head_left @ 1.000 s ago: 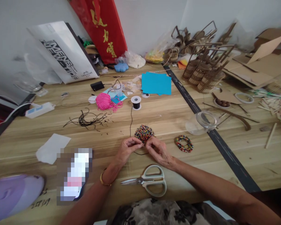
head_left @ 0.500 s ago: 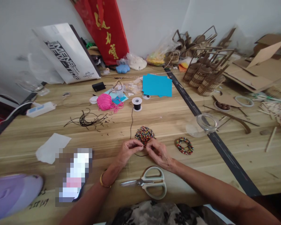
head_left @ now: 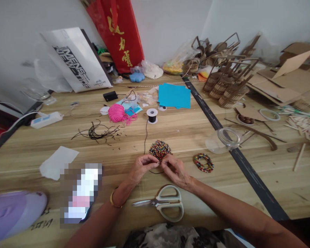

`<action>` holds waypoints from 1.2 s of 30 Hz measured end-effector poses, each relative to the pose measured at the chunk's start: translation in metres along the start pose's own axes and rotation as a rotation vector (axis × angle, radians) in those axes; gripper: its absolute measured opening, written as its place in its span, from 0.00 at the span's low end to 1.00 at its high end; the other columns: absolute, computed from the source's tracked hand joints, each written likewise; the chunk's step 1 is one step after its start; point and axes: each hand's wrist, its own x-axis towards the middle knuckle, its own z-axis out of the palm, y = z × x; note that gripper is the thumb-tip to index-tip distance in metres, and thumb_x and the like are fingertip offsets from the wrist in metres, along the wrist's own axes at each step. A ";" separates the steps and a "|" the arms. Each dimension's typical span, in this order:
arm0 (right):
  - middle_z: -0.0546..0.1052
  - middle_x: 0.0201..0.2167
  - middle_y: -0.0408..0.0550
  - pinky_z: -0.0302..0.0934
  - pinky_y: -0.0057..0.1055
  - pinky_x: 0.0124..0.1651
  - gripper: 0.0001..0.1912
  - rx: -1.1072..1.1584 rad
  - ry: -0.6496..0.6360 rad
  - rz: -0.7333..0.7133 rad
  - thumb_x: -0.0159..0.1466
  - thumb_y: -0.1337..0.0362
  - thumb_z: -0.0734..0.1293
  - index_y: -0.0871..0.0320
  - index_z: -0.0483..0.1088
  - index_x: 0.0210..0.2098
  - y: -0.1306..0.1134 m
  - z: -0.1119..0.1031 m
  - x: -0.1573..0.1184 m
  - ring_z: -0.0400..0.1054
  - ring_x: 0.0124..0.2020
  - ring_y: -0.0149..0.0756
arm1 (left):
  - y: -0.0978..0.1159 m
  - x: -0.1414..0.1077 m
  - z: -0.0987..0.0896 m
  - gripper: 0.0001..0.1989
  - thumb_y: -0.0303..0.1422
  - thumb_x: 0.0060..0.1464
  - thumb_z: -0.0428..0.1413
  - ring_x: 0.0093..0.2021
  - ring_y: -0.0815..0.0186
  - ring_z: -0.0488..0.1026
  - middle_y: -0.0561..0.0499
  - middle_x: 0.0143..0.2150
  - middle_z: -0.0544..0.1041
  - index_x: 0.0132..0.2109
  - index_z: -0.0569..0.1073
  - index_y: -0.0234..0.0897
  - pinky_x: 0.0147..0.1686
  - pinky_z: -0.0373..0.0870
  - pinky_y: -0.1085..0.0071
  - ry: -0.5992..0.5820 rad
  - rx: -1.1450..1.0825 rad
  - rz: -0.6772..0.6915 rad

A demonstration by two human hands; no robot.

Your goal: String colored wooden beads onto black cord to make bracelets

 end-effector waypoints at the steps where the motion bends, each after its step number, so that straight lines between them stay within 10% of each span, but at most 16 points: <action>1: 0.67 0.26 0.44 0.56 0.28 0.31 0.08 0.002 0.000 0.000 0.66 0.66 0.58 0.58 0.64 0.30 0.000 0.000 0.000 0.61 0.28 0.31 | 0.001 0.000 0.001 0.10 0.33 0.37 0.66 0.28 0.70 0.70 0.51 0.27 0.77 0.28 0.77 0.32 0.32 0.65 0.75 -0.001 -0.007 -0.004; 36: 0.68 0.26 0.45 0.57 0.28 0.31 0.08 0.016 0.003 -0.016 0.66 0.66 0.58 0.58 0.64 0.31 0.004 0.002 -0.002 0.61 0.28 0.32 | 0.002 -0.001 0.001 0.11 0.33 0.36 0.66 0.29 0.69 0.70 0.50 0.27 0.77 0.28 0.77 0.33 0.32 0.66 0.74 -0.011 -0.029 -0.008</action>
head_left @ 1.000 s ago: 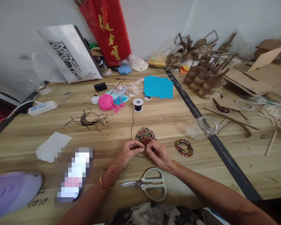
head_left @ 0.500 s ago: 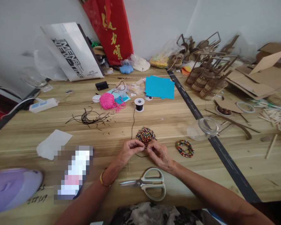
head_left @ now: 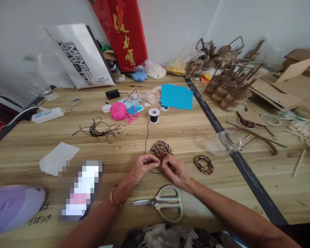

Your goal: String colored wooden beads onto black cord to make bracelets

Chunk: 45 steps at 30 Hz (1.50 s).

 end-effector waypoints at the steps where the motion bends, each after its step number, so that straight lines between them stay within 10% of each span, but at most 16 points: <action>1: 0.68 0.26 0.45 0.57 0.28 0.31 0.08 0.000 0.001 0.000 0.66 0.66 0.58 0.58 0.64 0.31 0.000 0.000 0.000 0.62 0.28 0.32 | 0.001 0.000 0.000 0.11 0.33 0.35 0.67 0.29 0.69 0.70 0.50 0.27 0.77 0.28 0.77 0.33 0.32 0.66 0.74 0.002 0.005 -0.001; 45: 0.71 0.24 0.44 0.62 0.25 0.29 0.11 0.102 0.051 0.033 0.62 0.59 0.67 0.57 0.64 0.28 -0.002 0.005 -0.003 0.66 0.27 0.30 | -0.002 -0.003 0.002 0.10 0.33 0.37 0.65 0.29 0.70 0.67 0.52 0.26 0.74 0.27 0.75 0.31 0.34 0.62 0.73 -0.124 -0.063 0.004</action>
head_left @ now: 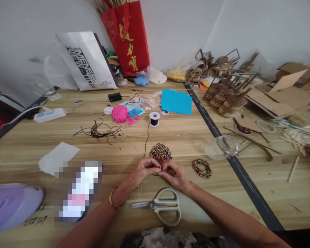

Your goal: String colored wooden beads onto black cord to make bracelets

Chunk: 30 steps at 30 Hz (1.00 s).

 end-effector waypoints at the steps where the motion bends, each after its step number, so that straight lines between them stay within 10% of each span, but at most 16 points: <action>1: 0.71 0.24 0.44 0.62 0.25 0.30 0.11 0.001 0.000 0.002 0.62 0.58 0.67 0.57 0.64 0.28 -0.001 0.000 0.000 0.66 0.27 0.30 | 0.000 0.000 0.000 0.09 0.32 0.38 0.65 0.30 0.70 0.68 0.52 0.27 0.74 0.28 0.75 0.31 0.34 0.62 0.73 -0.013 -0.006 0.011; 17: 0.69 0.27 0.46 0.58 0.29 0.33 0.17 0.021 0.126 0.153 0.69 0.58 0.53 0.58 0.67 0.33 0.006 -0.019 0.010 0.63 0.29 0.32 | 0.040 -0.013 -0.030 0.09 0.30 0.42 0.62 0.19 0.73 0.61 0.57 0.16 0.63 0.28 0.68 0.35 0.18 0.55 0.79 -0.179 -0.604 0.154; 30: 0.68 0.26 0.44 0.57 0.28 0.32 0.14 -0.033 0.045 0.115 0.69 0.60 0.54 0.58 0.66 0.32 0.004 -0.012 0.006 0.61 0.28 0.31 | 0.099 -0.059 -0.073 0.15 0.33 0.39 0.64 0.10 0.73 0.53 0.63 0.06 0.49 0.23 0.63 0.41 0.10 0.52 0.78 -0.150 -0.422 0.648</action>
